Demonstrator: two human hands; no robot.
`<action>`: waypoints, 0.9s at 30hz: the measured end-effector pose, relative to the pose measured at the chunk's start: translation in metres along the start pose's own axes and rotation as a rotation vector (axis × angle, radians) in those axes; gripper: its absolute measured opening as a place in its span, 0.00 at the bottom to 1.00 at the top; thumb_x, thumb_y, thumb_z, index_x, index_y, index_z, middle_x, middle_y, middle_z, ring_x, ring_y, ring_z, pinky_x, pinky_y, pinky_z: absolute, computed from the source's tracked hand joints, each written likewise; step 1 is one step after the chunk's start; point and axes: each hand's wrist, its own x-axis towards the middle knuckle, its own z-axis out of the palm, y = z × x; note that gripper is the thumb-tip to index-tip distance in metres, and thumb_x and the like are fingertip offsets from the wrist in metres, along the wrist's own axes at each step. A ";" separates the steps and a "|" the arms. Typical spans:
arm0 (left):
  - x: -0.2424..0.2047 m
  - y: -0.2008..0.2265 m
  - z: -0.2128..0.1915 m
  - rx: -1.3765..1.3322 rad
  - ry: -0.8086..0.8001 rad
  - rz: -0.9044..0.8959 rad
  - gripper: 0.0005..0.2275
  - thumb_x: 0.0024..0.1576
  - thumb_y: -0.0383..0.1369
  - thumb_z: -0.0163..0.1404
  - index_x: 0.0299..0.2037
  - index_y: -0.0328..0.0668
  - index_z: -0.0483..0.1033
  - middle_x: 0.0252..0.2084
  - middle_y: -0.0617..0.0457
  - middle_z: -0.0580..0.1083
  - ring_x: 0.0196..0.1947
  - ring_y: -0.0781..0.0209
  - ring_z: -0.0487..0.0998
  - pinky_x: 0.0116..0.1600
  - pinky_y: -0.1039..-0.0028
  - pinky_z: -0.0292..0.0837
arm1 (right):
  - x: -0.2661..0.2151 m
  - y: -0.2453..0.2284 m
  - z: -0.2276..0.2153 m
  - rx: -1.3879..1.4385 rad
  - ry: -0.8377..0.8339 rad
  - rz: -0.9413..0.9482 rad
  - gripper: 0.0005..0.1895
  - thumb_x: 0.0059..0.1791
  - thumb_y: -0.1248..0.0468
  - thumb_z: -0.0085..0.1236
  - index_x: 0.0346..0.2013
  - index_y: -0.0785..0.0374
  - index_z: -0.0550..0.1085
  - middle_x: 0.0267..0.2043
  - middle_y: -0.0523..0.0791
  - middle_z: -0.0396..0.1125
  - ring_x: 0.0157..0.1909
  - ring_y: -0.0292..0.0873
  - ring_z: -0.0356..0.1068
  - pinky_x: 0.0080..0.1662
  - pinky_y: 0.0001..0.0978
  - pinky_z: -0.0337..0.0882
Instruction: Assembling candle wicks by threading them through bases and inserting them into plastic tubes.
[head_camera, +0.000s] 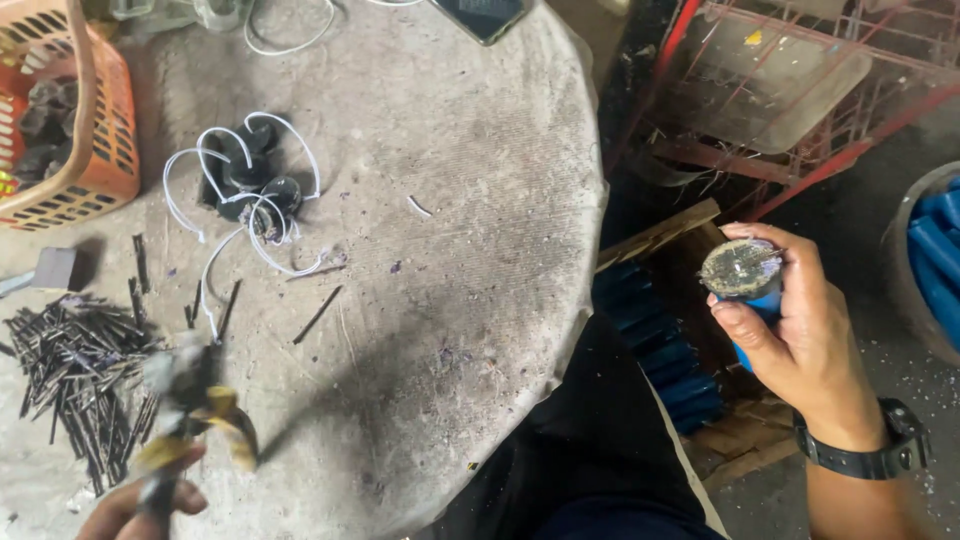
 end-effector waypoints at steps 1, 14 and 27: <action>0.052 -0.049 -0.013 -0.661 -0.686 -0.269 0.12 0.53 0.28 0.41 0.47 0.48 0.62 0.21 0.45 0.67 0.09 0.66 0.60 0.13 0.78 0.52 | 0.000 -0.001 0.000 0.029 0.014 0.031 0.28 0.40 0.56 0.45 0.51 0.66 0.57 0.34 0.47 0.65 0.34 0.39 0.68 0.40 0.26 0.65; -0.067 0.192 0.110 -1.336 -0.640 0.984 0.19 0.67 0.39 0.24 0.57 0.42 0.67 0.56 0.51 0.65 0.66 0.41 0.46 0.69 0.44 0.37 | 0.006 -0.032 0.011 0.515 -0.069 -0.019 0.21 0.45 0.57 0.38 0.48 0.66 0.54 0.31 0.48 0.58 0.30 0.41 0.60 0.37 0.30 0.64; -0.116 0.241 0.182 -0.904 -0.681 0.451 0.17 0.50 0.43 0.47 0.41 0.37 0.66 0.40 0.45 0.72 0.50 0.48 0.68 0.54 0.55 0.63 | 0.000 -0.033 0.009 0.482 0.094 -0.098 0.32 0.43 0.41 0.37 0.47 0.65 0.56 0.26 0.47 0.60 0.28 0.38 0.62 0.35 0.26 0.65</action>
